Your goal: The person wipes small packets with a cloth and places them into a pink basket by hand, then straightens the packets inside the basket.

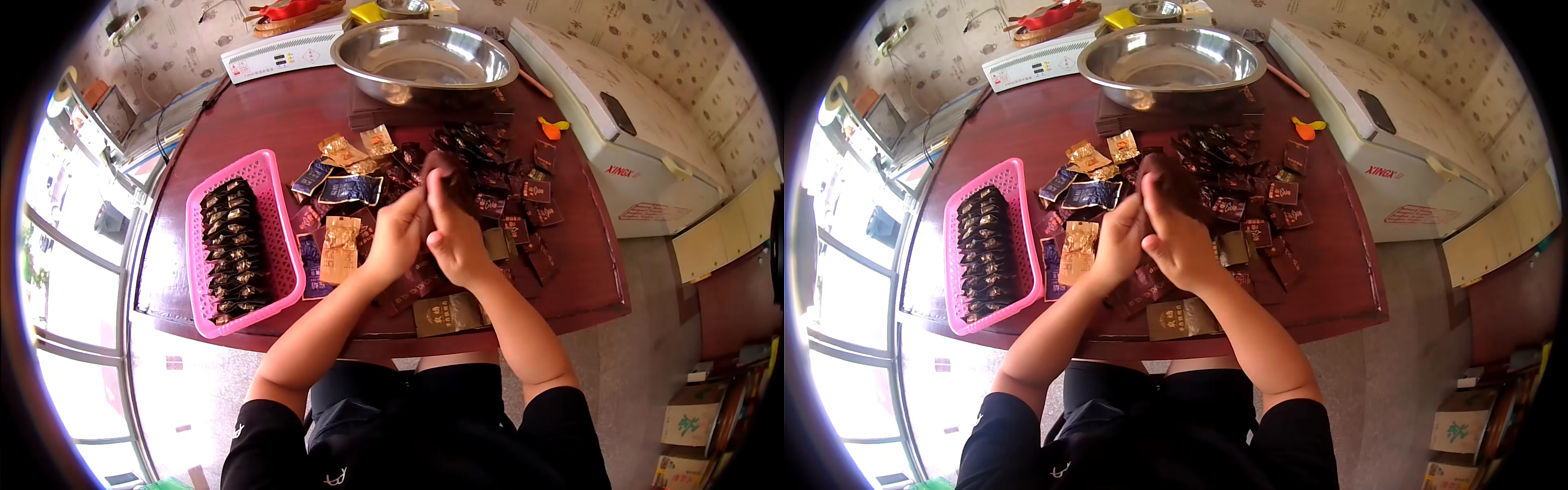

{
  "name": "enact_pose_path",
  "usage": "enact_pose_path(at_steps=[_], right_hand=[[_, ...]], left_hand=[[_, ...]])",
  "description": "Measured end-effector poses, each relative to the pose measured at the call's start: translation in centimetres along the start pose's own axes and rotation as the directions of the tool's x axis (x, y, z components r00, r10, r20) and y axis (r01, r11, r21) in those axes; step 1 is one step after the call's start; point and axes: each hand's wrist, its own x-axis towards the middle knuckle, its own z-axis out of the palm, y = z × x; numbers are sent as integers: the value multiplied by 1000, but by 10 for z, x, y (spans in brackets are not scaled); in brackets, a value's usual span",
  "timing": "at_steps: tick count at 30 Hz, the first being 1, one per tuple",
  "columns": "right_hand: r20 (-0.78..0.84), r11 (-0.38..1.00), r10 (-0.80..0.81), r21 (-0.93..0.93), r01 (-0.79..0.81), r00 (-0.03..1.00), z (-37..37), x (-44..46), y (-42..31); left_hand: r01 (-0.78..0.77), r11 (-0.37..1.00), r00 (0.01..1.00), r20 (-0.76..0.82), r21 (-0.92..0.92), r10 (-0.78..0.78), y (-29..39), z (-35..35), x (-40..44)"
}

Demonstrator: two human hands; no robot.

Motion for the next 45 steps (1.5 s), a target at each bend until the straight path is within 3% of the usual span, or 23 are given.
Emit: enact_pose_path(at_steps=[2,5,7,8,9,11,13,14,16,17,18,19,22,26,28,29,31,33,35,36,39,43,45], right_hand=[[-220,999,-5,-42,-5,976,-4,5,7],[-327,961,135,273,-43,935,-11,8,18],[-396,822,278,570,-3,875,-18,9,14],[-406,721,342,692,41,847,-23,9,11],[-409,649,346,754,100,844,-25,7,11],[-488,764,197,620,178,851,-24,4,16],[-459,743,189,645,179,868,-13,-1,20],[-378,900,-17,398,179,925,-7,-3,25],[-66,969,-247,-18,247,967,-6,1,13],[111,946,-274,-147,288,955,-8,3,5],[103,940,-320,-92,330,942,3,6,5],[105,940,-319,-92,329,942,6,6,4],[207,965,-63,-236,113,976,4,5,-8],[67,915,-201,-344,211,977,11,8,0],[20,930,87,-360,-74,996,4,9,-7],[19,930,87,-361,-74,996,3,10,-1],[-329,949,-236,-281,144,914,-3,14,16],[-312,929,-307,-303,213,899,-13,10,13],[-116,845,-494,-300,443,862,-18,11,-1],[-27,826,-490,-333,454,871,-12,11,-6],[-77,781,-523,-442,441,849,10,14,2],[-116,773,-559,-432,465,821,-4,14,8],[-237,795,-539,-461,395,808,-10,11,9]], left_hand=[[-131,988,990,54,78,127,9,7,-4],[-208,976,971,129,57,199,13,13,-4],[74,962,976,218,-262,-16,8,7,-1],[205,887,967,228,-414,-117,8,4,-1],[165,804,986,126,-571,-113,13,5,4],[192,593,975,81,-782,-209,20,-5,10],[86,533,968,-56,-842,-244,12,-8,16],[104,472,970,-17,-875,-244,10,-10,16],[120,415,957,-6,-902,-289,3,-9,16],[138,350,945,17,-927,-328,0,-8,16],[315,340,906,173,-886,-386,10,-15,13],[315,338,906,174,-887,-387,9,-15,14],[326,238,918,247,-915,-309,7,-15,16],[272,332,934,165,-903,-316,16,-11,15],[225,368,931,88,-902,-354,17,-8,15],[179,404,922,9,-897,-387,17,-7,15],[170,389,937,26,-905,-349,17,-10,14],[150,359,962,52,-921,-268,17,-13,16],[96,377,953,-24,-921,-302,5,-14,21],[80,377,955,-38,-923,-295,6,-16,22],[117,348,966,26,-930,-256,12,-18,18],[92,447,968,-25,-890,-250,19,-15,15],[112,511,954,-53,-852,-296,28,-17,14]])
